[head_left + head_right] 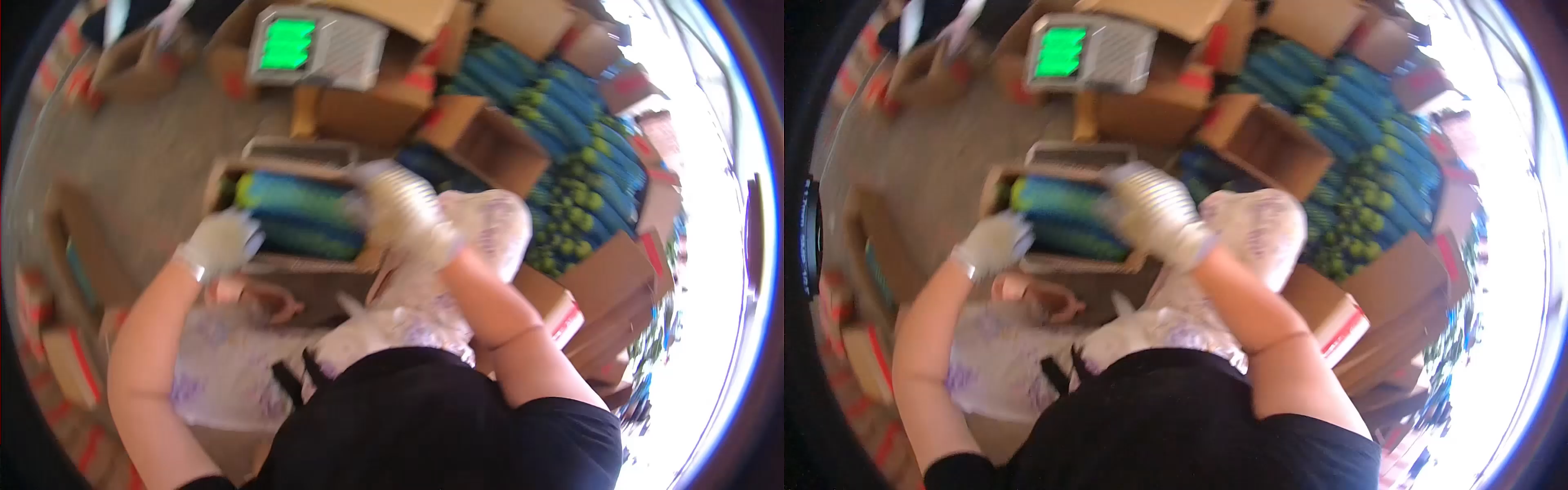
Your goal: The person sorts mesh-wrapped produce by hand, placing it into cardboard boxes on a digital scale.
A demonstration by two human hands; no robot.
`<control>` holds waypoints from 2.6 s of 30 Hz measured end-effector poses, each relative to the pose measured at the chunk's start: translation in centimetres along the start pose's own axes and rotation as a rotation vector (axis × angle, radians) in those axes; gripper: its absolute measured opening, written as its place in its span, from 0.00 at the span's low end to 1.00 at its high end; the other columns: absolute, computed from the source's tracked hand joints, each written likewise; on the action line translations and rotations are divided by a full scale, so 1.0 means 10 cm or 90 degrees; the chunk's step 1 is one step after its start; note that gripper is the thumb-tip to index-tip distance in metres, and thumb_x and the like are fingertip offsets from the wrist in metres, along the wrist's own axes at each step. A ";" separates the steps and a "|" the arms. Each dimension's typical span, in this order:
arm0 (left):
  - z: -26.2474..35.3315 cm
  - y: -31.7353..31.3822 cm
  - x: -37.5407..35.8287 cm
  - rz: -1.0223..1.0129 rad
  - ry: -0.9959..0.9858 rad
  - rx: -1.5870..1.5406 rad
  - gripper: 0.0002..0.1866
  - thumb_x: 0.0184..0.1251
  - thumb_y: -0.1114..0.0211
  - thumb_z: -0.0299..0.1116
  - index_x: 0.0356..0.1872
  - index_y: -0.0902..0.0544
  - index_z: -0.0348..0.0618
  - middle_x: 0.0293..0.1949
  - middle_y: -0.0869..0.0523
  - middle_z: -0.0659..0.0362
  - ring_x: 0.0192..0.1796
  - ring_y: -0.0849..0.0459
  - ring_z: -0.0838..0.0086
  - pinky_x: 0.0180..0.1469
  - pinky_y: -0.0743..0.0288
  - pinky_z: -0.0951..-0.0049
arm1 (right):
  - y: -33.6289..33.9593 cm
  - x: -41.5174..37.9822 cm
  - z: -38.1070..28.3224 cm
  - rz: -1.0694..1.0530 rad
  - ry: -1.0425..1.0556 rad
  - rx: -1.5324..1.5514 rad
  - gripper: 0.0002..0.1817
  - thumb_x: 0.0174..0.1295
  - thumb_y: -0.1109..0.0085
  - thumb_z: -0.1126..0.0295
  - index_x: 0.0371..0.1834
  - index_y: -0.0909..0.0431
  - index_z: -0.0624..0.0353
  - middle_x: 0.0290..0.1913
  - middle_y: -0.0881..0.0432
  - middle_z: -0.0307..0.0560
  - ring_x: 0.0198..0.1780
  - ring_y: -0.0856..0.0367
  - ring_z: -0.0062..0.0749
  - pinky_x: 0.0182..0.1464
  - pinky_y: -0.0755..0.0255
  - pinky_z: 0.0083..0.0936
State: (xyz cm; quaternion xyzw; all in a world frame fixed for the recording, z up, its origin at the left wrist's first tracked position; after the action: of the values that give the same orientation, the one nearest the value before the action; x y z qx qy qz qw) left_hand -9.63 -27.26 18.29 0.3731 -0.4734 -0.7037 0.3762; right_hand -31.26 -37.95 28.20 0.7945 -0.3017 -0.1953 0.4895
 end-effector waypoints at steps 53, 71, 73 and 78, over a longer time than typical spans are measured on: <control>-1.26 0.01 -1.54 0.087 0.581 -0.187 0.21 0.70 0.43 0.44 0.41 0.15 0.32 0.42 0.14 0.37 0.48 0.15 0.45 0.54 0.24 0.51 | -0.81 0.88 -0.08 -0.143 -0.078 -0.038 0.18 0.63 0.45 0.55 0.35 0.15 0.61 0.39 0.15 0.62 0.46 0.17 0.59 0.50 0.25 0.47; -0.68 -2.40 -2.89 0.949 0.787 -1.606 0.23 0.67 0.44 0.44 0.54 0.26 0.37 0.56 0.21 0.44 0.60 0.24 0.45 0.65 0.29 0.38 | -0.64 0.35 0.21 -0.236 0.020 0.023 0.18 0.66 0.41 0.65 0.55 0.19 0.63 0.50 0.16 0.60 0.53 0.17 0.53 0.57 0.24 0.37; -0.68 -1.98 -2.76 1.079 0.980 -1.494 0.20 0.69 0.48 0.39 0.55 0.26 0.36 0.57 0.21 0.44 0.60 0.23 0.46 0.65 0.29 0.37 | -0.46 0.07 0.67 -0.144 -0.155 0.148 0.18 0.64 0.40 0.69 0.55 0.20 0.65 0.50 0.15 0.60 0.52 0.16 0.52 0.57 0.24 0.36; -1.51 -1.86 -2.30 1.066 0.823 -1.668 0.16 0.71 0.50 0.36 0.53 0.25 0.36 0.54 0.20 0.45 0.59 0.23 0.48 0.63 0.28 0.34 | -0.01 -0.39 0.59 -0.084 -0.212 0.007 0.17 0.63 0.40 0.69 0.54 0.19 0.64 0.50 0.15 0.59 0.52 0.16 0.51 0.57 0.24 0.38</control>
State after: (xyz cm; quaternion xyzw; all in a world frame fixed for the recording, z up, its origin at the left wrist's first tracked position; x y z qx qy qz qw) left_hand 10.44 -7.78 0.41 0.2984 -0.5566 -0.0414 -0.7742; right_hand -37.74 -39.20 25.57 0.7721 -0.3266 -0.3543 0.4144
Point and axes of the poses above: each hand's wrist, its own x-axis towards the middle knuckle, its own y-axis out of the back of the hand, z = x × y, the point moved 6 cm from there along x, towards the middle knuckle
